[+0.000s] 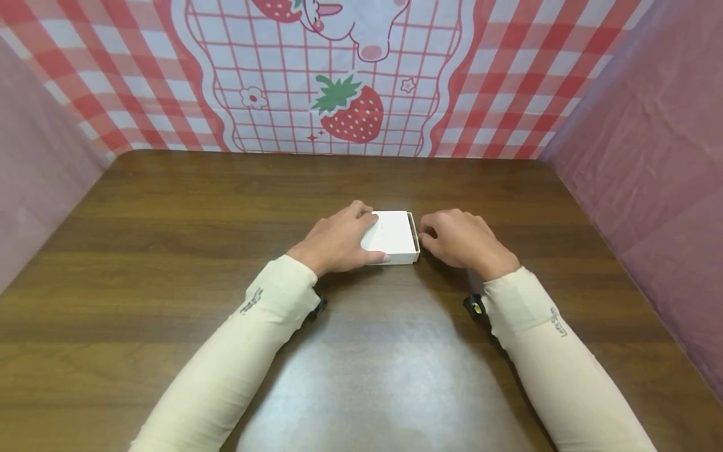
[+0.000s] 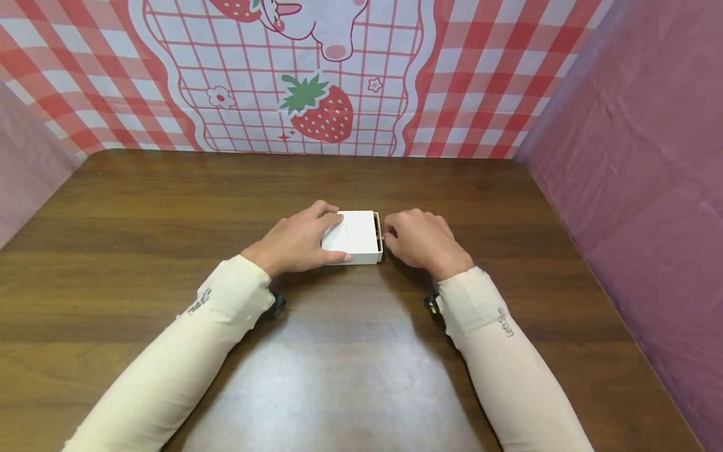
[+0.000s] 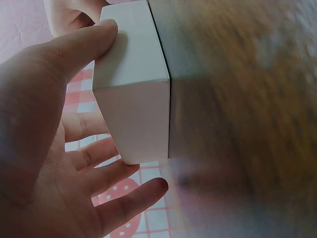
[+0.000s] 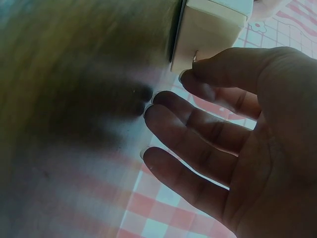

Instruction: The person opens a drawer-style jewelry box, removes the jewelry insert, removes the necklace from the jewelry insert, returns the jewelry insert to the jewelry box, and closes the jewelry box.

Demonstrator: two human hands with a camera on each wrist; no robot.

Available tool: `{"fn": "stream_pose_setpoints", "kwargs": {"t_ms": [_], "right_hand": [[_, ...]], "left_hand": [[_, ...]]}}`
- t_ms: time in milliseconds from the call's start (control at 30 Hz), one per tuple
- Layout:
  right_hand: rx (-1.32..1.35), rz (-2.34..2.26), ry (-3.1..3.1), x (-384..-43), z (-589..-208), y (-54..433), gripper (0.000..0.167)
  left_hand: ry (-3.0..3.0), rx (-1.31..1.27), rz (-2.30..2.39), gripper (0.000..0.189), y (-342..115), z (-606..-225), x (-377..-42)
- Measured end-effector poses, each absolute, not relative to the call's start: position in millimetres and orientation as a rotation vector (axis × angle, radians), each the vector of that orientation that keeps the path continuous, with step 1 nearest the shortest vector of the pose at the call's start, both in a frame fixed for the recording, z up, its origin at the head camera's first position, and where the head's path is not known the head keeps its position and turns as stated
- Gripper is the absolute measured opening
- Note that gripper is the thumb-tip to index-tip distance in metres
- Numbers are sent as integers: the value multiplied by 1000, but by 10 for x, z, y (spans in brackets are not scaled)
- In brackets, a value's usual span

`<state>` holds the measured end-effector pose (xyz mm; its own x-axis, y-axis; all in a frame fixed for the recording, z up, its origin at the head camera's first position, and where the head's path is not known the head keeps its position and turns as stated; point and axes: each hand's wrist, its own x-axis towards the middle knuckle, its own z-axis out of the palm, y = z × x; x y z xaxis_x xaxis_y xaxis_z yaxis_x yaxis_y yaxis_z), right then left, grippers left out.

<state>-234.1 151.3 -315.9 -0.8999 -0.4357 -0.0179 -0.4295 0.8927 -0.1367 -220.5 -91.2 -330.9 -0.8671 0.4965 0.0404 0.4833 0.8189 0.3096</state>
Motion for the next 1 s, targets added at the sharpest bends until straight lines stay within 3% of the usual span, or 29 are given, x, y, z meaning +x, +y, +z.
{"fn": "stream_pose_setpoints", "kwargs": {"t_ms": [1000], "right_hand": [[-658, -183, 3000, -2325, -3135, 1501, 13]], "left_hand": [[2976, 801, 478, 79, -926, -3320, -2208]]}}
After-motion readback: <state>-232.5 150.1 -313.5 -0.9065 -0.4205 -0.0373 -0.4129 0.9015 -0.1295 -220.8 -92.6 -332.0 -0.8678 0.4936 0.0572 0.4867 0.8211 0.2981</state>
